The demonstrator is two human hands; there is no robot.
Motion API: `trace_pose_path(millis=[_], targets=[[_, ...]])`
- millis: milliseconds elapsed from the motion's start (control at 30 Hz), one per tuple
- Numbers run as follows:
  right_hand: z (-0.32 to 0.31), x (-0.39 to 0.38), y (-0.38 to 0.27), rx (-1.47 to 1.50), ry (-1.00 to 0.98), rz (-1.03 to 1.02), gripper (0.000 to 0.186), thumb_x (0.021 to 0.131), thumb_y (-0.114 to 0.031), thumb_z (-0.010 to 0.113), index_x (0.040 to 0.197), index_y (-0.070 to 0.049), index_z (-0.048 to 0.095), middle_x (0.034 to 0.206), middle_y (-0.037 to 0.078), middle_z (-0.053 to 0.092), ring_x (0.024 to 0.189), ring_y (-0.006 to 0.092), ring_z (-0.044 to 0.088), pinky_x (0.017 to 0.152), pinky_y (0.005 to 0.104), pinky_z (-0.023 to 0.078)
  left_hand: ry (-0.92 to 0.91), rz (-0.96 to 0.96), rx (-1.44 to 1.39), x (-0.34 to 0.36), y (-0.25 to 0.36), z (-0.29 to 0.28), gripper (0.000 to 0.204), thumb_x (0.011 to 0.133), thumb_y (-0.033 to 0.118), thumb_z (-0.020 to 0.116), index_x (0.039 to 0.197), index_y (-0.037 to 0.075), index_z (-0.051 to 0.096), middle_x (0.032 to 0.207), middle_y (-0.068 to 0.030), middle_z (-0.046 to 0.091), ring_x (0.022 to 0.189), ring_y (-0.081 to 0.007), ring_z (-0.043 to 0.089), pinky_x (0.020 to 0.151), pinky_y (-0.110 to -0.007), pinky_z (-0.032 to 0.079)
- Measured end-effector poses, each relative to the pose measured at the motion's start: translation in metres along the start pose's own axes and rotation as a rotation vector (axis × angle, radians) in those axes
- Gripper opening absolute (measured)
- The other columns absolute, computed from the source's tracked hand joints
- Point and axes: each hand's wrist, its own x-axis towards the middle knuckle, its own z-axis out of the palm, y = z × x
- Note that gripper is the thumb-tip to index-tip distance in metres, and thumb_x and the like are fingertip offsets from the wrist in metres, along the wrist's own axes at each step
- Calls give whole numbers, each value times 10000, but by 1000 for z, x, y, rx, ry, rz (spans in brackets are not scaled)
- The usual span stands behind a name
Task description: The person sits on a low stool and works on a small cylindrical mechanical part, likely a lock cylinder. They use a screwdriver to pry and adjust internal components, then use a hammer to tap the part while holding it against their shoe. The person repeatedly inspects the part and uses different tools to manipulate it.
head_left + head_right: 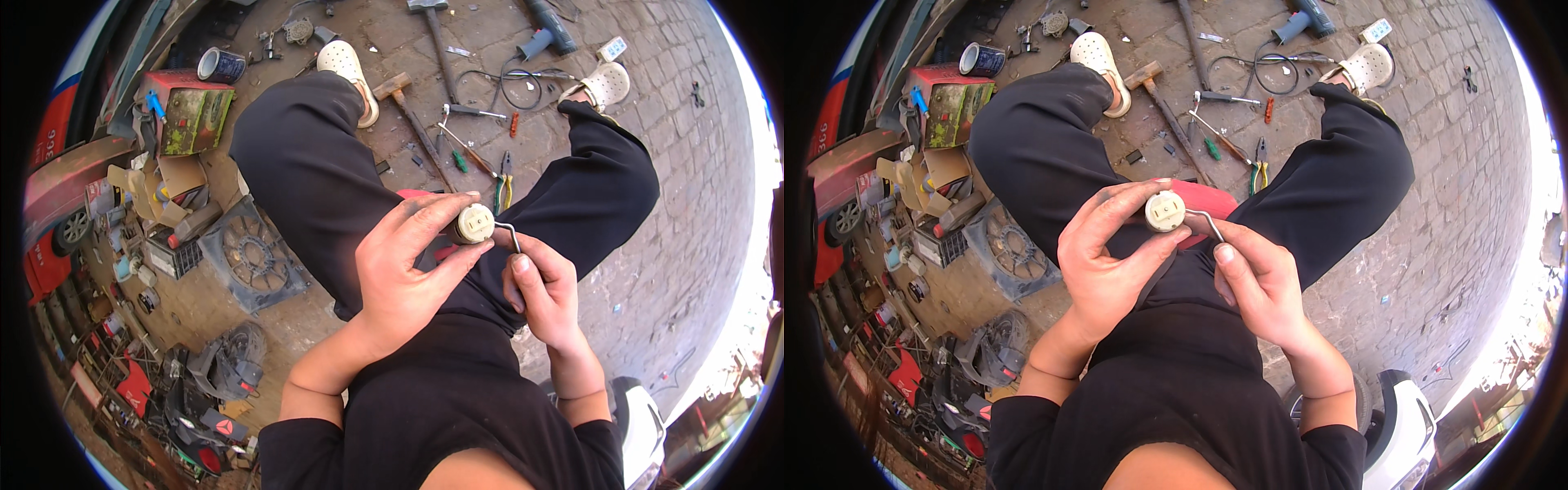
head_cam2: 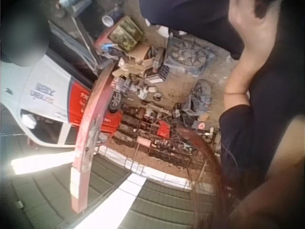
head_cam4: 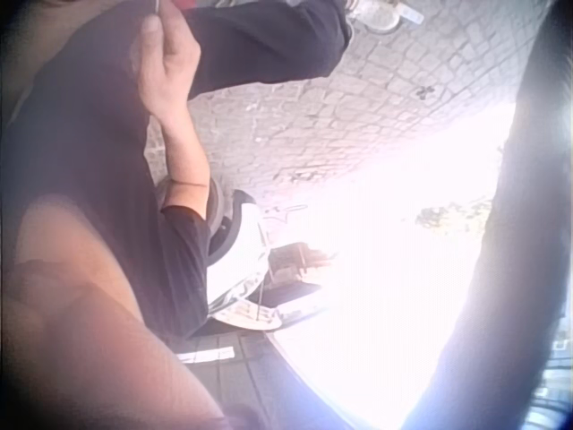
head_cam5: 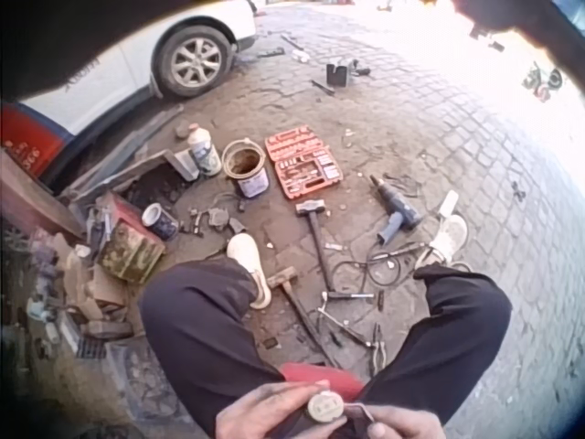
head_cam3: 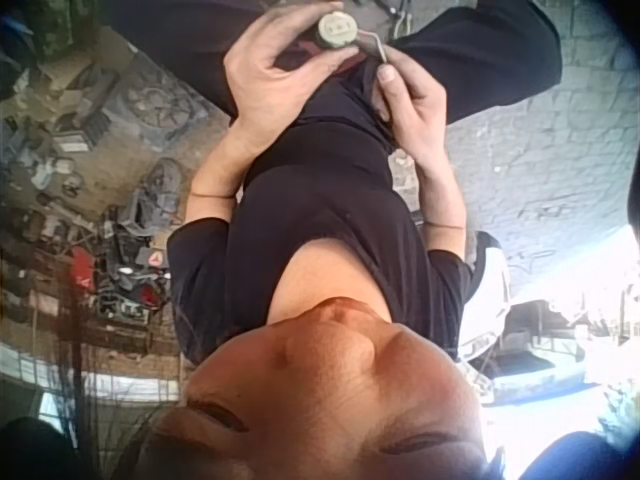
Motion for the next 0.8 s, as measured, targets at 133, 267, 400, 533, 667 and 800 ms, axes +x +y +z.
trace_pose_path(millis=[133,267,400,533,667,800], targets=[[2,-1,-2,-52,31,-6,335,984,-41,412,1287,28,538,606,-48,451,496,12,384,475,182,332,-1,14,12,0,-1,0,416,675,-39,780,1073,-7,661,1010,-126,667,900,-188,660,784,-279,530],[1,-3,-4,-104,41,-35,324,977,-28,413,1262,32,554,585,-45,449,491,12,385,466,187,331,-5,13,37,0,-1,0,426,666,-28,779,1075,-3,664,1019,-125,657,909,-194,644,800,-291,514],[0,-3,-4,-129,31,-52,314,970,-17,419,1244,30,567,572,-48,448,484,13,384,458,189,326,-24,-4,76,-1,-1,-2,446,660,-17,777,1091,4,665,1031,-121,642,921,-201,628,817,-300,499],[0,-4,-6,-217,49,-93,302,950,-1,457,1222,29,585,565,-38,461,486,20,408,473,186,349,-53,-65,2,0,1,-2,433,697,-22,766,1114,-15,651,1052,-120,636,952,-193,627,825,-286,507],[1,-6,-8,-314,68,-144,294,925,16,496,1198,22,603,562,-18,476,490,31,441,491,187,374,-94,-189,-254,-5,-3,1,416,753,-41,726,1153,-51,611,1124,-141,628,1040,-207,615,880,-303,518],[-1,-6,-12,-314,79,-124,294,910,25,513,1186,9,613,572,5,498,491,49,467,497,197,387,-166,-166,-396,-7,-8,1,425,774,-52,705,1180,-68,581,1189,-170,610,1092,-236,605,935,-343,508]])
